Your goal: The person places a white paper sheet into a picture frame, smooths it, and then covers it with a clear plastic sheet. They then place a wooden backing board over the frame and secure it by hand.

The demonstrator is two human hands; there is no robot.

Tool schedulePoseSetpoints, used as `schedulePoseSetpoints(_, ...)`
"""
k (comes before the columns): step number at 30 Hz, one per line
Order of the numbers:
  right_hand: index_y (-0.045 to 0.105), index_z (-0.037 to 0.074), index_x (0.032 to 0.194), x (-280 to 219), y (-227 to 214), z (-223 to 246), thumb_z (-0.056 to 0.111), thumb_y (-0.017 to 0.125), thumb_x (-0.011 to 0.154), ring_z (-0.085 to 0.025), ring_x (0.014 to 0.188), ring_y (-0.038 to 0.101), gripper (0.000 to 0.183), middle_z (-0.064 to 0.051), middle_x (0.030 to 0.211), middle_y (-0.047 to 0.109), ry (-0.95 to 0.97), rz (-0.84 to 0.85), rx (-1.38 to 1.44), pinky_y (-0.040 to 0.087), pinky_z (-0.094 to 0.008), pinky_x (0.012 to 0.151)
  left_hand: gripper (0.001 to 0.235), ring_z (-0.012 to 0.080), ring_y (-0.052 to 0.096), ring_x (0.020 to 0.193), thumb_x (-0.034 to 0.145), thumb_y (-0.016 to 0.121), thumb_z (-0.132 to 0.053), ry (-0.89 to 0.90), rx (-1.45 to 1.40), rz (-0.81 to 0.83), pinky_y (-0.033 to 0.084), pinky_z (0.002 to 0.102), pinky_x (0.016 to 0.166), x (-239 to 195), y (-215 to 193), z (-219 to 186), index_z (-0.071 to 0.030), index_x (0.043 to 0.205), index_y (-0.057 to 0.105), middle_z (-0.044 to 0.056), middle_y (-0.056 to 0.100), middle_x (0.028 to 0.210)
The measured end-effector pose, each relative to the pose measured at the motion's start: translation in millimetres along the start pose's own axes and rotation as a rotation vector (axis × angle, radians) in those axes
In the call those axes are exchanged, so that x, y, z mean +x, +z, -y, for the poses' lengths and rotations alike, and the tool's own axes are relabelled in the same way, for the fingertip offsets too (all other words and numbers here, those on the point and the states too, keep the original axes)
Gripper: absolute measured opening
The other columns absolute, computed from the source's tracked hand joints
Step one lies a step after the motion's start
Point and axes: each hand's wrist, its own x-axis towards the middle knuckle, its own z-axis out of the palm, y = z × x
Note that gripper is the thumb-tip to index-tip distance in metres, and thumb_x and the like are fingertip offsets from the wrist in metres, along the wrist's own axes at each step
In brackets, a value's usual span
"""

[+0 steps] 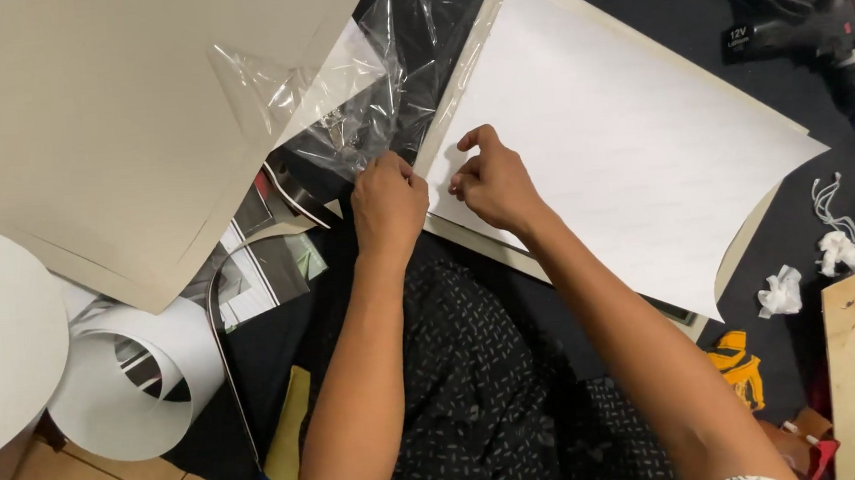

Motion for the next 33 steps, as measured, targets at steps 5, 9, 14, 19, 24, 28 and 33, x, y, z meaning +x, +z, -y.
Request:
schedulePoseSetpoints(5, 0.05, 0.003, 0.124, 8, 5, -2, 0.004, 0.065, 0.093, -0.024, 0.077, 0.075, 0.034, -0.013, 0.085, 0.077, 0.013, -0.015, -0.03, 0.055, -0.037, 0.077, 0.009, 0.0401, 0.069, 0.09, 0.082, 0.063, -0.014, -0.022, -0.067, -0.028, 0.057, 0.05, 0.075, 1, -10, -5, -0.008, 0.089, 0.063, 0.014, 0.065, 0.085)
schedulePoseSetpoints(9, 0.05, 0.001, 0.124, 7, 0, 5, 0.003, 0.064, 0.092, -0.025, 0.076, 0.075, 0.035, -0.014, 0.085, 0.077, 0.052, 0.001, -0.024, 0.055, -0.037, 0.078, 0.028, 0.0407, 0.065, 0.099, 0.079, 0.07, -0.019, -0.042, -0.123, 0.066, 0.057, 0.05, 0.074, 2, -24, -17, -0.004, 0.1, 0.061, 0.019, 0.062, 0.098)
schedulePoseSetpoints(14, 0.05, 0.001, 0.122, 7, -2, 2, 0.002, 0.063, 0.092, -0.024, 0.074, 0.074, 0.033, -0.013, 0.083, 0.076, 0.072, -0.016, -0.01, 0.055, -0.036, 0.076, 0.024, 0.0429, 0.061, 0.106, 0.082, 0.074, -0.013, 0.058, 0.036, 0.085, 0.056, 0.056, 0.077, 3, -6, -26, 0.003, 0.098, 0.064, 0.021, 0.058, 0.102)
schedulePoseSetpoints(19, 0.05, 0.002, 0.12, 10, 1, 3, 0.002, 0.064, 0.091, -0.023, 0.072, 0.074, 0.032, -0.013, 0.083, 0.076, 0.081, -0.012, 0.001, 0.056, -0.036, 0.076, 0.014, 0.0383, 0.068, 0.093, 0.09, 0.056, -0.003, 0.049, 0.065, 0.088, 0.059, 0.05, 0.069, 14, 23, 3, 0.002, 0.094, 0.068, 0.018, 0.063, 0.089)
schedulePoseSetpoints(24, 0.05, 0.002, 0.118, 15, 7, 7, 0.004, 0.065, 0.089, -0.025, 0.071, 0.075, 0.032, -0.015, 0.083, 0.076, 0.057, 0.02, 0.009, 0.056, -0.036, 0.075, 0.009, 0.0412, 0.071, 0.083, 0.088, 0.057, -0.002, 0.045, -0.039, 0.082, 0.058, 0.05, 0.068, 5, 1, -3, -0.001, 0.084, 0.065, 0.02, 0.065, 0.079)
schedulePoseSetpoints(28, 0.051, 0.003, 0.117, 19, 9, 11, 0.005, 0.067, 0.088, -0.023, 0.07, 0.075, 0.034, -0.013, 0.083, 0.077, 0.056, 0.025, 0.009, 0.056, -0.035, 0.073, 0.01, 0.0399, 0.072, 0.08, 0.088, 0.057, -0.002, 0.043, -0.066, 0.074, 0.058, 0.048, 0.067, 0, -4, -10, -0.002, 0.08, 0.063, 0.019, 0.065, 0.076)
schedulePoseSetpoints(33, 0.052, 0.002, 0.115, 22, 9, 17, 0.005, 0.069, 0.085, -0.025, 0.067, 0.075, 0.035, -0.015, 0.08, 0.076, 0.066, 0.023, -0.003, 0.057, -0.037, 0.074, 0.01, 0.0392, 0.072, 0.08, 0.088, 0.057, -0.005, 0.017, -0.055, 0.081, 0.058, 0.047, 0.066, -2, -8, -12, -0.004, 0.08, 0.062, 0.018, 0.064, 0.073)
